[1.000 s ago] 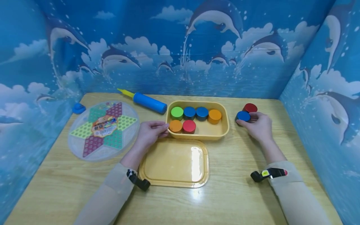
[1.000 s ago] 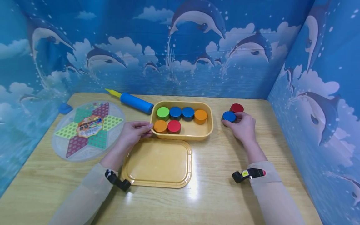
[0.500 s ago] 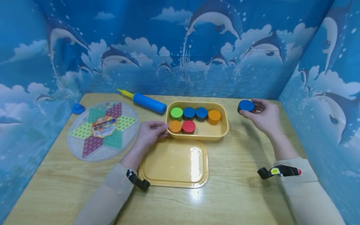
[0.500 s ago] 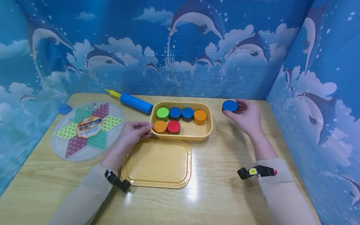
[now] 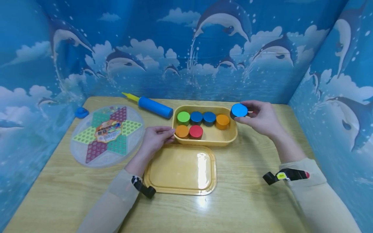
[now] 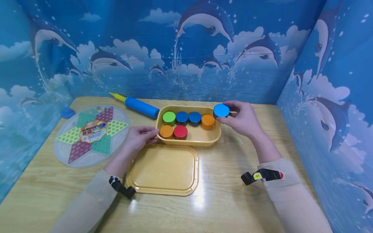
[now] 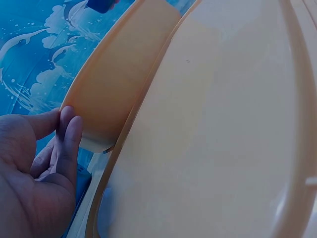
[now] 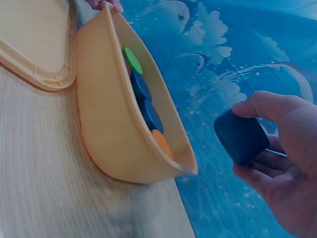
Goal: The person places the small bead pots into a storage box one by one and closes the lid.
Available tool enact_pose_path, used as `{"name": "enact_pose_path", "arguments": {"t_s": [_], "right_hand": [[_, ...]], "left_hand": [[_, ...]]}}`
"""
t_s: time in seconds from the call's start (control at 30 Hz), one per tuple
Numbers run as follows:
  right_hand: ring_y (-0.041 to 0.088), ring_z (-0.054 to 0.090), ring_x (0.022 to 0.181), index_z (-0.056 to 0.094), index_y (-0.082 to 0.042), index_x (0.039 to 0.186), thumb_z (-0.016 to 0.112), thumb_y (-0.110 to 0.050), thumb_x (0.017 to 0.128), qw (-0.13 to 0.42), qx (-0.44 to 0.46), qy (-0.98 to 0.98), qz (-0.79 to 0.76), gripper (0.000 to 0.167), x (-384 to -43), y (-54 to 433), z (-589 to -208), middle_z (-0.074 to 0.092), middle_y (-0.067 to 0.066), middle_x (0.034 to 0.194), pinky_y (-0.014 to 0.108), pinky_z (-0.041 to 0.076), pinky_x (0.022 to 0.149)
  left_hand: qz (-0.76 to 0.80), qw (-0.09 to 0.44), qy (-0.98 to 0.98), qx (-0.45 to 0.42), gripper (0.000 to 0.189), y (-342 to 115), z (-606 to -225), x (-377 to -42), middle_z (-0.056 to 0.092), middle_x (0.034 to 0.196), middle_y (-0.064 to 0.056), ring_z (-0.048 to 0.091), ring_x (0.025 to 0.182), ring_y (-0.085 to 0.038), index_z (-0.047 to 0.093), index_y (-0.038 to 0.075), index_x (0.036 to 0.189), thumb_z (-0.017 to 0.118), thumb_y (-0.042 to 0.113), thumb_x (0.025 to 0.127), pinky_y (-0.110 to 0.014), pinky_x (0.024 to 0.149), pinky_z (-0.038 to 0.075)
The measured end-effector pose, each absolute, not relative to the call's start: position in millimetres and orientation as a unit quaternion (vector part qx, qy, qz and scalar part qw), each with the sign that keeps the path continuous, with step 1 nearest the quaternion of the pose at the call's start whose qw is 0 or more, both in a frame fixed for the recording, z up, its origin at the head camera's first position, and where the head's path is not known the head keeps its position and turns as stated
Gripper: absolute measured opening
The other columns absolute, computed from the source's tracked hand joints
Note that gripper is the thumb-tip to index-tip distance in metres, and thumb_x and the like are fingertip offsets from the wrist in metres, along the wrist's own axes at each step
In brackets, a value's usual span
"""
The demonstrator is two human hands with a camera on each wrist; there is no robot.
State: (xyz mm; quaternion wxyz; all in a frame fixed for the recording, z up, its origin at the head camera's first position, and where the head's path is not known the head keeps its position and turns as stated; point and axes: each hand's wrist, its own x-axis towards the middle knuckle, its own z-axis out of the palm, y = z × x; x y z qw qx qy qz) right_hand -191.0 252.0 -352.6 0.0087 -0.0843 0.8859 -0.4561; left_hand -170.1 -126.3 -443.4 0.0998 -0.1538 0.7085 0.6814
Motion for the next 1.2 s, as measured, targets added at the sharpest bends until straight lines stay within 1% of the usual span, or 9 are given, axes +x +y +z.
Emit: {"name": "enact_pose_path", "arguments": {"t_s": [0.13,0.27,0.33,0.53,0.7,0.83,0.97,1.1,1.2], "right_hand": [[0.034,0.063,0.127,0.061,0.001,0.142,0.088,-0.017,0.090,0.040,-0.105,0.878,-0.465,0.061,-195,243,-359,0.063,0.018,0.139,0.039,0.057,0.103],[0.036,0.064,0.125,0.061,0.002,0.142,0.089,-0.016,0.089,0.071,-0.134,0.876,-0.457,0.062,-200,233,-365,0.063,0.019,0.139,0.046,0.056,0.105],[0.036,0.065,0.123,0.062,0.002,0.141,0.090,-0.017,0.089,0.083,-0.154,0.876,-0.449,0.062,-202,227,-368,0.064,0.019,0.138,0.049,0.057,0.104],[0.033,0.067,0.118,0.067,0.000,0.137,0.093,-0.021,0.085,0.114,-0.198,0.881,-0.415,0.062,-208,212,-375,0.069,0.017,0.131,0.049,0.060,0.099],[0.033,0.068,0.119,0.067,0.001,0.137,0.093,-0.017,0.084,0.143,-0.216,0.876,-0.406,0.061,-212,205,-382,0.070,0.017,0.132,0.049,0.059,0.101],[0.032,0.069,0.118,0.066,0.003,0.137,0.093,-0.011,0.083,0.176,-0.219,0.863,-0.419,0.061,-214,201,-387,0.069,0.017,0.132,0.045,0.060,0.100],[0.033,0.068,0.121,0.064,0.005,0.138,0.091,-0.007,0.084,0.202,-0.223,0.851,-0.429,0.062,-216,197,-393,0.068,0.019,0.133,0.041,0.060,0.099],[0.037,0.065,0.127,0.061,0.008,0.140,0.088,-0.004,0.087,0.213,-0.228,0.852,-0.420,0.061,-217,194,-398,0.065,0.023,0.137,0.042,0.058,0.102],[0.039,0.063,0.128,0.061,0.009,0.140,0.087,-0.002,0.088,0.217,-0.231,0.855,-0.411,0.060,-218,191,-400,0.064,0.024,0.137,0.045,0.058,0.103]], "left_hand": [[0.677,0.104,0.712,-0.156,0.029,-125,-443,-170,0.075,0.106,-0.018,0.076,0.091,-0.026,0.073,0.000,0.123,0.079,0.015,0.098,-0.033,0.080,0.066],[0.673,0.103,0.715,-0.159,0.028,-125,-442,-171,0.075,0.105,-0.017,0.076,0.092,-0.026,0.073,0.001,0.122,0.079,0.016,0.099,-0.032,0.080,0.066],[0.674,0.102,0.714,-0.159,0.028,-125,-442,-170,0.075,0.105,-0.017,0.076,0.092,-0.026,0.073,0.001,0.122,0.079,0.016,0.099,-0.032,0.080,0.066],[0.674,0.101,0.714,-0.161,0.028,-125,-441,-170,0.075,0.105,-0.017,0.076,0.092,-0.026,0.073,0.001,0.122,0.079,0.015,0.099,-0.032,0.080,0.066],[0.670,0.107,0.715,-0.167,0.028,-125,-440,-171,0.075,0.107,-0.016,0.075,0.094,-0.026,0.073,0.003,0.122,0.079,0.016,0.098,-0.031,0.080,0.066],[0.670,0.108,0.714,-0.170,0.028,-124,-439,-171,0.075,0.107,-0.016,0.075,0.094,-0.026,0.073,0.003,0.122,0.079,0.016,0.098,-0.031,0.080,0.066],[0.671,0.108,0.713,-0.170,0.029,-125,-440,-171,0.075,0.107,-0.016,0.075,0.094,-0.026,0.073,0.003,0.123,0.079,0.016,0.098,-0.031,0.080,0.066],[0.673,0.106,0.712,-0.169,0.029,-126,-442,-171,0.075,0.107,-0.017,0.075,0.094,-0.026,0.072,0.002,0.123,0.079,0.015,0.098,-0.031,0.080,0.066],[0.674,0.105,0.712,-0.168,0.029,-127,-442,-171,0.075,0.107,-0.017,0.075,0.093,-0.026,0.072,0.001,0.123,0.079,0.015,0.099,-0.031,0.080,0.066]]}}
